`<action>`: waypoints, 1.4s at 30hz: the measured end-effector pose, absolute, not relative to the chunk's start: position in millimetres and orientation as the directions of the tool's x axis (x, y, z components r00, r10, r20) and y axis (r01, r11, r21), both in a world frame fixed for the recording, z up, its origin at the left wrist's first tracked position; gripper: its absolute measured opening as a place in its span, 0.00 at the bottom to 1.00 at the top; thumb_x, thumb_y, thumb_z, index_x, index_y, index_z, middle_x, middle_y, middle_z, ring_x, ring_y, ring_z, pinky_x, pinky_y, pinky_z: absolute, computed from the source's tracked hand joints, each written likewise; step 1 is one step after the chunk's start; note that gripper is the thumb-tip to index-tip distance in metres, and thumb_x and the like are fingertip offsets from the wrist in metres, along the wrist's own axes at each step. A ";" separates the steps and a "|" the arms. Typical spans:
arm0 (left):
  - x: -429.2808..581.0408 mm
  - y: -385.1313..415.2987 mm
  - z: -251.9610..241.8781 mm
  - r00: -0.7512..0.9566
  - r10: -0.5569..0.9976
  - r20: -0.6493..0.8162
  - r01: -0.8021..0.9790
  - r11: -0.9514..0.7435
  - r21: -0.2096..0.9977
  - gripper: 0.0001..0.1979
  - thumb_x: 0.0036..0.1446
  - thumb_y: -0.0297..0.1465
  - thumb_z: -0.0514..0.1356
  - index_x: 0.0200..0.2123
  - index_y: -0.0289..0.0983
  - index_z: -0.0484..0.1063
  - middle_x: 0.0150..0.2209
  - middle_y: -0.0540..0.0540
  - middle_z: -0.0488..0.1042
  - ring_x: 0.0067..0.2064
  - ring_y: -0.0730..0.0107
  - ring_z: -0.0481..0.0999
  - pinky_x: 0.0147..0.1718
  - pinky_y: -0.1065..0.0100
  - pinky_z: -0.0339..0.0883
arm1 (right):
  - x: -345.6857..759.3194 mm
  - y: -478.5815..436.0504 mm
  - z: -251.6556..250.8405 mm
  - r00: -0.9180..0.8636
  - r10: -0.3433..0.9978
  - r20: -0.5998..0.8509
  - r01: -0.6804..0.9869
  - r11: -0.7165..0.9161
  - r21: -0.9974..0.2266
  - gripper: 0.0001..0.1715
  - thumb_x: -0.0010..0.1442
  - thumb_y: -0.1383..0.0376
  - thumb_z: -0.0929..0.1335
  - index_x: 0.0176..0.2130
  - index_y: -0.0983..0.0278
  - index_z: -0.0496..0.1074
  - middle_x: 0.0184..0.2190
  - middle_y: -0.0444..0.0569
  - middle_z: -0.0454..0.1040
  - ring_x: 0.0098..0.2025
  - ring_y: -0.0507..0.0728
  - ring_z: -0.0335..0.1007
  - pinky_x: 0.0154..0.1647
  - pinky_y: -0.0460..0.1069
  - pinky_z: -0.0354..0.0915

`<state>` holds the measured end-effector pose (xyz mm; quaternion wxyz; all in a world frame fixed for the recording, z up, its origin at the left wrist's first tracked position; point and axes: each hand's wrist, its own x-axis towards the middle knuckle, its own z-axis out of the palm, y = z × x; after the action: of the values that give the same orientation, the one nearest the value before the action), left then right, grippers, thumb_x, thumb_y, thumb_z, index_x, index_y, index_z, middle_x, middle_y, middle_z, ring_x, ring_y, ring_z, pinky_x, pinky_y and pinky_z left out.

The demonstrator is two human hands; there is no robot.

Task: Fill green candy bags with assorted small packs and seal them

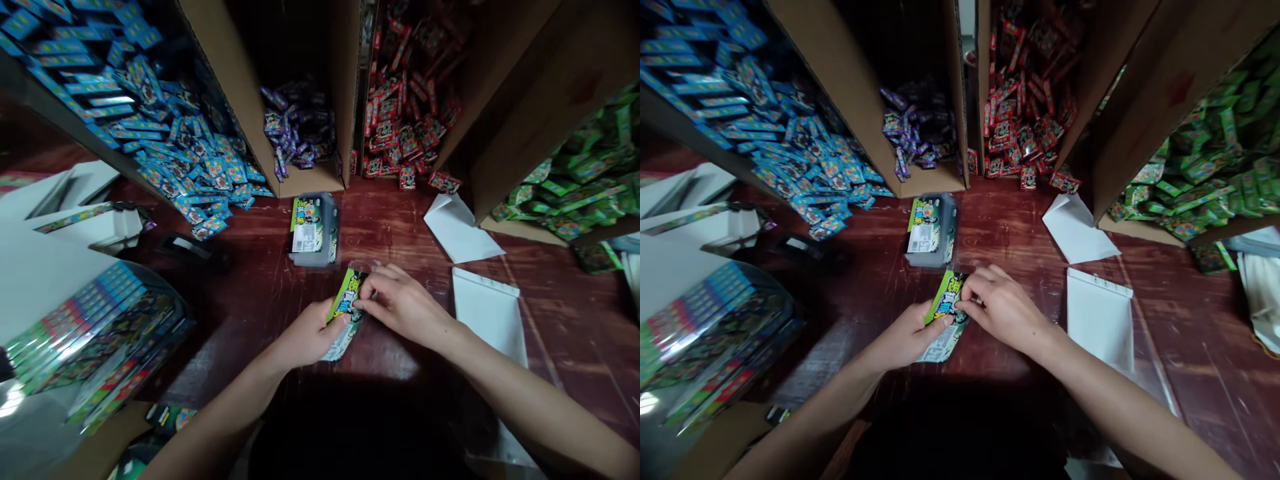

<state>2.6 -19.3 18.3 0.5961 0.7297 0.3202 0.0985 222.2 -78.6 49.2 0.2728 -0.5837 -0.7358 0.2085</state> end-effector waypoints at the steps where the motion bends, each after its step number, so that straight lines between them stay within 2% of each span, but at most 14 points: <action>1: 2.9 -17.6 19.5 0.786 0.572 -0.236 0.349 -0.094 0.932 0.11 0.66 0.38 0.54 0.39 0.36 0.71 0.30 0.52 0.66 0.31 0.72 0.63 0.31 0.71 0.60 | 222.9 -78.3 51.1 -0.167 0.973 0.161 0.746 0.232 -0.624 0.06 0.65 0.63 0.71 0.38 0.60 0.69 0.40 0.49 0.71 0.45 0.59 0.69 0.48 0.54 0.68; 4: 3.3 -13.4 24.0 0.818 0.528 -0.230 0.345 -0.130 0.930 0.12 0.66 0.37 0.54 0.43 0.36 0.72 0.32 0.51 0.69 0.32 0.71 0.64 0.31 0.71 0.61 | 223.4 -76.6 56.8 -0.099 0.978 0.183 0.761 0.193 -0.619 0.14 0.61 0.62 0.74 0.44 0.61 0.68 0.46 0.51 0.70 0.49 0.59 0.69 0.49 0.54 0.68; 7: 2.4 -11.9 27.8 0.831 0.498 -0.245 0.356 -0.140 0.924 0.12 0.65 0.37 0.54 0.42 0.36 0.72 0.31 0.51 0.69 0.31 0.72 0.63 0.30 0.71 0.60 | 224.4 -76.6 60.6 -0.073 0.987 0.144 0.787 0.146 -0.599 0.19 0.57 0.61 0.77 0.43 0.60 0.67 0.39 0.46 0.73 0.40 0.56 0.72 0.40 0.50 0.67; 12: -2.2 -10.9 28.8 0.854 0.405 -0.327 0.321 0.086 0.943 0.12 0.61 0.36 0.60 0.42 0.34 0.72 0.33 0.50 0.71 0.32 0.73 0.67 0.31 0.71 0.62 | 232.3 -83.9 63.1 -0.165 0.981 0.105 0.817 0.196 -0.542 0.11 0.64 0.58 0.71 0.34 0.60 0.69 0.27 0.40 0.72 0.29 0.52 0.70 0.30 0.46 0.60; 17: -3.7 -8.3 25.6 0.908 0.221 -0.356 0.256 0.379 0.889 0.21 0.52 0.33 0.70 0.48 0.34 0.73 0.41 0.44 0.77 0.39 0.69 0.74 0.38 0.68 0.68 | 238.5 -90.2 74.0 -0.358 0.933 0.036 0.724 0.302 -0.620 0.12 0.69 0.59 0.66 0.38 0.59 0.78 0.41 0.47 0.79 0.39 0.55 0.77 0.41 0.49 0.70; 22: 5.9 -13.7 17.5 0.848 0.365 -0.386 0.236 0.392 0.889 0.22 0.46 0.31 0.74 0.45 0.34 0.76 0.40 0.45 0.80 0.38 0.69 0.77 0.40 0.67 0.71 | 251.5 -97.8 84.9 -0.500 0.863 -0.064 0.616 0.302 -0.728 0.14 0.71 0.58 0.63 0.46 0.54 0.78 0.50 0.46 0.79 0.57 0.58 0.74 0.60 0.58 0.67; 24: 13.0 -17.6 14.5 0.762 0.516 -0.392 0.182 0.411 0.893 0.19 0.48 0.34 0.73 0.43 0.34 0.78 0.39 0.44 0.81 0.38 0.68 0.79 0.41 0.65 0.72 | 253.1 -101.5 79.9 -0.352 0.936 -0.020 0.676 0.239 -0.697 0.16 0.70 0.54 0.63 0.46 0.55 0.78 0.55 0.49 0.77 0.62 0.61 0.70 0.63 0.62 0.65; 27: 28.3 -26.7 6.7 0.517 0.771 -0.372 0.035 0.415 0.909 0.18 0.51 0.38 0.72 0.43 0.34 0.80 0.42 0.43 0.82 0.40 0.64 0.80 0.44 0.64 0.73 | 236.2 -106.0 55.7 0.139 0.980 0.146 0.662 0.018 -0.750 0.22 0.67 0.50 0.66 0.55 0.56 0.72 0.56 0.54 0.76 0.59 0.63 0.73 0.59 0.62 0.70; 29: 40.4 -34.8 -4.4 0.371 0.860 -0.350 -0.047 0.394 0.918 0.19 0.54 0.41 0.70 0.44 0.36 0.80 0.43 0.43 0.83 0.43 0.61 0.81 0.44 0.63 0.73 | 214.4 -107.5 27.8 0.288 0.948 0.137 0.574 -0.056 -0.817 0.26 0.67 0.50 0.65 0.60 0.57 0.66 0.53 0.54 0.78 0.54 0.62 0.78 0.52 0.59 0.75; 31: 49.4 -42.7 -20.6 0.291 0.897 -0.333 -0.062 0.365 0.929 0.20 0.57 0.45 0.67 0.46 0.37 0.79 0.43 0.42 0.82 0.45 0.57 0.81 0.44 0.62 0.73 | 193.7 -107.3 -5.9 0.299 0.950 0.084 0.589 -0.115 -0.800 0.17 0.70 0.52 0.61 0.54 0.54 0.68 0.44 0.51 0.82 0.43 0.63 0.82 0.38 0.56 0.78; 33: 50.1 -47.7 -37.8 0.297 0.908 -0.296 0.039 0.299 0.954 0.20 0.59 0.47 0.64 0.46 0.38 0.78 0.42 0.40 0.82 0.44 0.54 0.81 0.44 0.61 0.74 | 181.8 -105.8 -38.4 0.358 0.930 0.083 0.624 -0.172 -0.762 0.16 0.71 0.52 0.58 0.51 0.51 0.67 0.36 0.50 0.83 0.32 0.66 0.83 0.24 0.56 0.75; 35: 40.4 -45.6 -48.9 0.335 0.917 -0.217 0.147 0.177 0.973 0.23 0.61 0.46 0.63 0.55 0.40 0.73 0.49 0.38 0.79 0.48 0.53 0.80 0.47 0.60 0.74 | 181.8 -103.9 -62.4 0.409 0.911 0.058 0.642 -0.242 -0.727 0.16 0.71 0.51 0.57 0.48 0.49 0.68 0.30 0.47 0.83 0.27 0.67 0.81 0.20 0.56 0.72; 39: 7.6 3.5 -35.6 0.235 0.966 0.110 0.368 -0.193 0.910 0.33 0.64 0.40 0.61 0.69 0.46 0.53 0.65 0.37 0.63 0.62 0.53 0.69 0.59 0.54 0.67 | 210.2 -93.4 -68.3 0.353 0.935 -0.022 0.708 -0.282 -0.647 0.16 0.70 0.49 0.59 0.45 0.51 0.71 0.32 0.49 0.83 0.33 0.67 0.83 0.29 0.58 0.77; 42: -10.3 84.9 -8.2 0.189 0.909 0.372 0.552 -0.412 0.725 0.26 0.65 0.38 0.58 0.65 0.41 0.60 0.66 0.35 0.60 0.65 0.51 0.65 0.63 0.51 0.62 | 237.4 -58.7 -41.8 0.236 0.965 0.115 0.812 -0.130 -0.569 0.17 0.68 0.49 0.61 0.47 0.54 0.71 0.43 0.56 0.81 0.46 0.70 0.80 0.44 0.65 0.77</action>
<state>-10.3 84.9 -8.2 0.2227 0.7382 0.4946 0.4010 237.4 -58.7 -41.8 0.2700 -0.7382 -0.6016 0.1419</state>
